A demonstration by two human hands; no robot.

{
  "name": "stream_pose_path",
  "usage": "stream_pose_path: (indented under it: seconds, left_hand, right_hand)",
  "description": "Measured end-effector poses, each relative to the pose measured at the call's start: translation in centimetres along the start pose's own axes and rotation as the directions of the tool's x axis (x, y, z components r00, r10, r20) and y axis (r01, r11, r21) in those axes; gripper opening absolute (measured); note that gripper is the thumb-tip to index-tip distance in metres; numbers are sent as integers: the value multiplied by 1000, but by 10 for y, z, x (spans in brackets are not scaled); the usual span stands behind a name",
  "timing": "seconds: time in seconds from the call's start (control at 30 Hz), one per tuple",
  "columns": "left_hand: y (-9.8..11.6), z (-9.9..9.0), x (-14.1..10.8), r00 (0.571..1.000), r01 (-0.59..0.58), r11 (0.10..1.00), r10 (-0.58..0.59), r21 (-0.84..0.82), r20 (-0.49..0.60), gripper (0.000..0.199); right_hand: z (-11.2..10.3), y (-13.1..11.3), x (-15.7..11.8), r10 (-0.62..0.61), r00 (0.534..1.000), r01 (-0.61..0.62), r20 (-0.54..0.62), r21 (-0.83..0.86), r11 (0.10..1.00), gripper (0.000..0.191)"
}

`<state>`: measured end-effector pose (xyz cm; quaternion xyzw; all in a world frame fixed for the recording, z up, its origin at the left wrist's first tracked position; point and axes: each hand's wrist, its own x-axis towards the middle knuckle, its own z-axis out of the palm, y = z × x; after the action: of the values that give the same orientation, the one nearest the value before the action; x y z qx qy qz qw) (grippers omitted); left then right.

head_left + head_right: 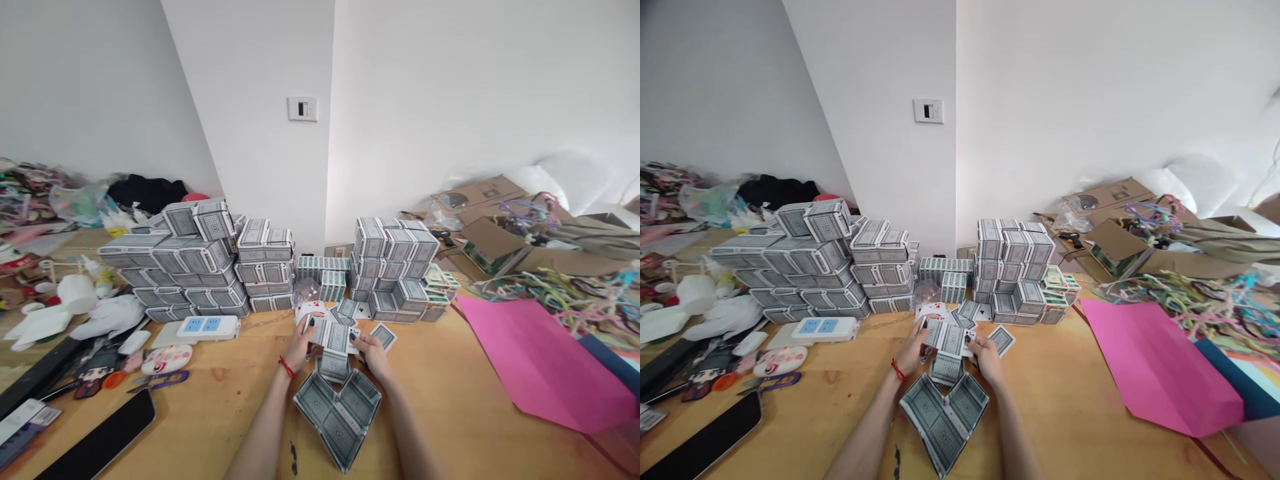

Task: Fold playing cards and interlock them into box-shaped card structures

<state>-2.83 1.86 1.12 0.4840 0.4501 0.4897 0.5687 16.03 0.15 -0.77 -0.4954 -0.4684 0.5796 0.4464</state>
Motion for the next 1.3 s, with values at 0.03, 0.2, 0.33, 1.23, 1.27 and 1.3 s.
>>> stream_pose_path:
  seconds: [0.03,0.2,0.33,1.23,1.27,1.3]
  left_hand:
    - [0,-1,1,999,-37,999,37,14,-5,34]
    - [-2,1,2,989,-134,985,139,109,-44,30]
    - [-2,6,0,985,-157,980,164,123,-55,32]
    - [-6,10,2,993,10,999,-5,43,-117,38]
    - [-6,10,2,993,4,999,1,44,-117,37]
    - [-6,10,2,993,-3,999,9,45,-116,37]
  right_hand:
    - [0,-1,0,2,1000,-2,1,0,1000,36]
    - [0,-5,-2,6,1000,-6,-6,-7,1000,37]
    - [2,-9,-4,2,1000,-3,-19,-14,1000,38]
    - [1,-7,-4,14,1000,-14,-1,-12,1000,40]
    - [0,-6,-3,14,1000,-14,4,-11,1000,40]
    - [0,-6,-3,15,1000,-15,8,-11,1000,39]
